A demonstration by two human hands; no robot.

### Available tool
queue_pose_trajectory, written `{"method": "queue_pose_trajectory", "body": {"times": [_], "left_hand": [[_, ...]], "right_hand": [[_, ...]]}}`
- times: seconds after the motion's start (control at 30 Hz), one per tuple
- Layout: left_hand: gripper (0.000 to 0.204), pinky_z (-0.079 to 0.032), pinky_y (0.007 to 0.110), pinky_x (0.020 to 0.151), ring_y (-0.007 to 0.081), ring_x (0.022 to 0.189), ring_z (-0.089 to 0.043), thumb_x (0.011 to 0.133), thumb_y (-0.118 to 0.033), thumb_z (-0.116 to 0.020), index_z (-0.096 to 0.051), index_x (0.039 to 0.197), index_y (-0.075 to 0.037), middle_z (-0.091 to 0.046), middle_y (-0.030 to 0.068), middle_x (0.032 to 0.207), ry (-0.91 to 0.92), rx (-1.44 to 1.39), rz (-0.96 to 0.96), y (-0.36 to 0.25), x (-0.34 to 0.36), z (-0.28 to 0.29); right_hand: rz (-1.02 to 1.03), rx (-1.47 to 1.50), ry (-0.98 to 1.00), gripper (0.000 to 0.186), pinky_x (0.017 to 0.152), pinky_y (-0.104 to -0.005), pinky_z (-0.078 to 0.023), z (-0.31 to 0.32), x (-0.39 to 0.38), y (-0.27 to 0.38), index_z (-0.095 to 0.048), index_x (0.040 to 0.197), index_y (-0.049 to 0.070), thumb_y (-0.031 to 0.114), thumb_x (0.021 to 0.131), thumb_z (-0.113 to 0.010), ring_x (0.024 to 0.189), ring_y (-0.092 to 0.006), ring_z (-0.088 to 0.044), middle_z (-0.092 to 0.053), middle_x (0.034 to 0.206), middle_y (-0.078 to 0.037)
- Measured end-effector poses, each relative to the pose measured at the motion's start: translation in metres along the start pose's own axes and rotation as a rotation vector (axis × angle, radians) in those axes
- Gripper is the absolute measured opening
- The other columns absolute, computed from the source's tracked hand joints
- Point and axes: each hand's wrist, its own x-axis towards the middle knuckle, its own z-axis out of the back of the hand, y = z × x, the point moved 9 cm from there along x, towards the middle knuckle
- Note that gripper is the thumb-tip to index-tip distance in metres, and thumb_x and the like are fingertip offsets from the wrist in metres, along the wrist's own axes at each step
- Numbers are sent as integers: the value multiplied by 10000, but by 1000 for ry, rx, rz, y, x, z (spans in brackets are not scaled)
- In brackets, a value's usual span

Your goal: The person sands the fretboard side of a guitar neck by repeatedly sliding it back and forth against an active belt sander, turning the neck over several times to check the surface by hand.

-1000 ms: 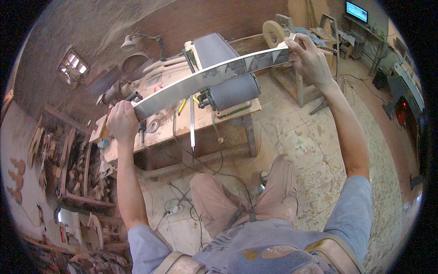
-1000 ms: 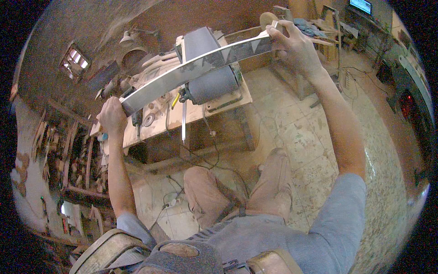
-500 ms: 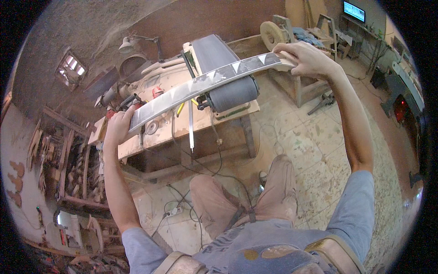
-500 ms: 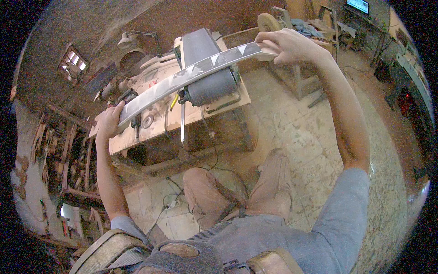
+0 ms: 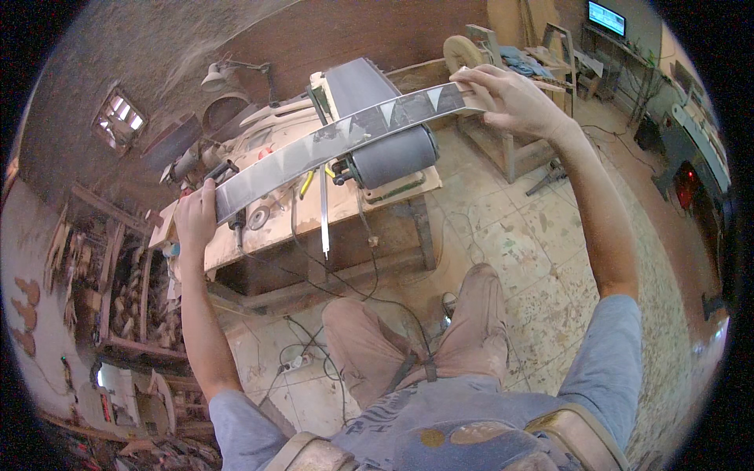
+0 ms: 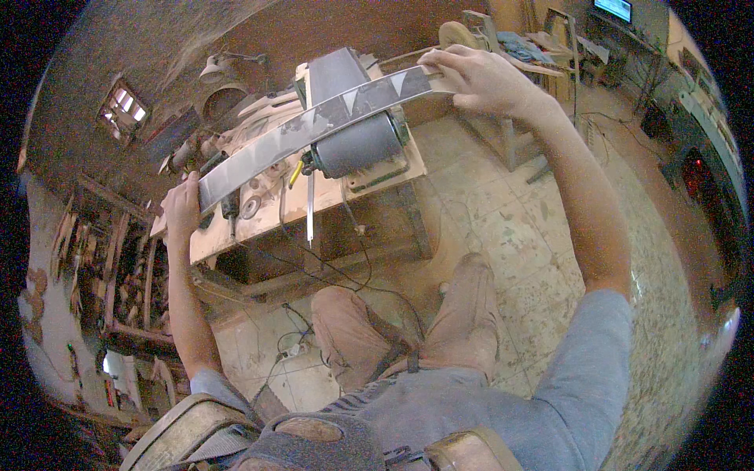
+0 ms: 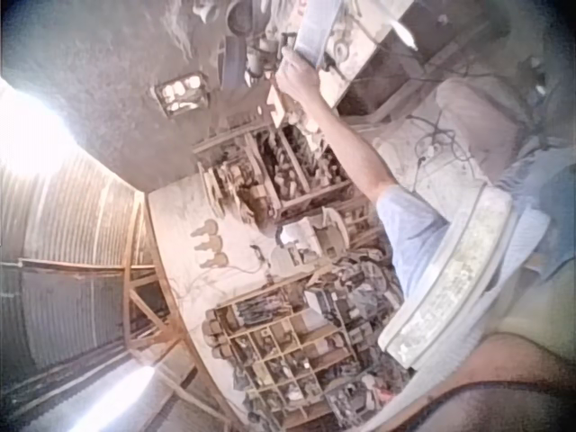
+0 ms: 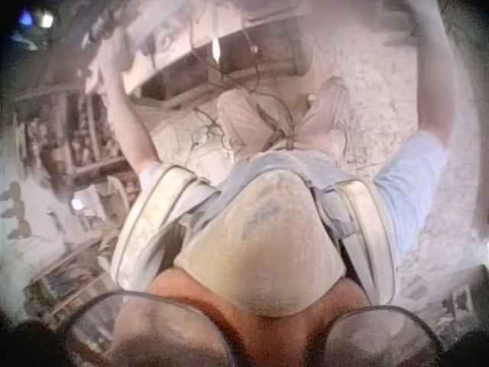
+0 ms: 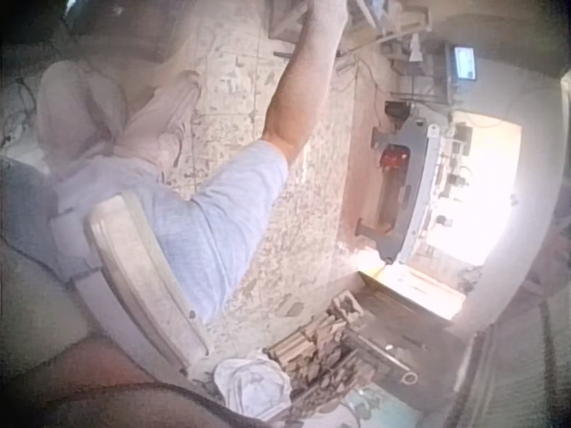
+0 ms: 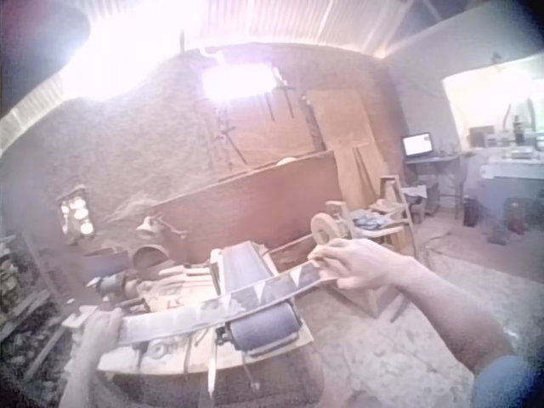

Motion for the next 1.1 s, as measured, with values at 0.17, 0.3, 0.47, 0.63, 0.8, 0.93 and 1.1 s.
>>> {"method": "queue_pose_trajectory", "body": {"times": [0.17, 0.3, 0.47, 0.63, 0.8, 0.93, 1.1], "left_hand": [[492, -481, 533, 732, 446, 818, -647, 1069, -339, -366, -657, 868, 2, -668, 254, 871, -222, -127, 212, 2, -3, 29], [479, -483, 522, 758, 447, 816, -644, 1068, -333, -373, -662, 867, -8, -669, 250, 864, -187, -91, 240, 7, -7, 30], [394, -481, 515, 761, 439, 811, -639, 1065, -298, -401, -674, 976, -29, -671, 223, 865, -18, -43, 42, 26, -13, 12], [260, -487, 506, 749, 432, 824, -651, 1014, -190, -493, -603, 1219, -75, -694, 185, 881, 227, 10, -69, 30, -17, -2], [310, -478, 505, 734, 423, 863, -657, 989, -196, -534, -574, 1278, -91, -692, 198, 882, 311, -89, -150, 17, -17, -1], [293, -472, 503, 750, 425, 892, -651, 1032, -265, -479, -626, 1179, -58, -686, 223, 878, 369, -66, 25, 31, -14, -9], [539, -440, 529, 806, 456, 839, -625, 1086, -366, -336, -663, 865, 2, -661, 250, 827, 33, -40, 30, 39, -18, 1]], "right_hand": [[49, -118, -310, 706, 947, -450, -573, -1, -13, 19, -508, 1419, 227, -8, 775, -678, 1141, -358, -641, -574, 1357, -112], [30, -61, -330, 652, 919, -446, -593, -5, -10, 21, -526, 1388, 221, -18, 797, -663, 1119, -364, -654, -583, 1349, -92], [38, 8, -81, 612, 965, -470, -559, 1, 6, 32, -558, 1351, 188, 4, 780, -680, 1115, -393, -655, -640, 1283, -123], [-54, 102, 193, 651, 1030, -444, -508, -14, 18, 17, -584, 1361, 116, 84, 726, -722, 1152, -363, -639, -689, 1233, -151], [-73, 157, 383, 647, 1023, -467, -510, -18, 25, 12, -614, 1355, 156, 176, 720, -734, 1132, -392, -653, -704, 1216, -183], [-42, 122, 252, 626, 1020, -458, -518, -16, 23, 18, -617, 1352, 165, 160, 738, -739, 1123, -396, -654, -705, 1209, -173], [12, -5, 32, 745, 1010, -448, -529, -17, 13, 34, -494, 1463, 182, 45, 756, -687, 1128, -377, -655, -638, 1304, -158]]}}
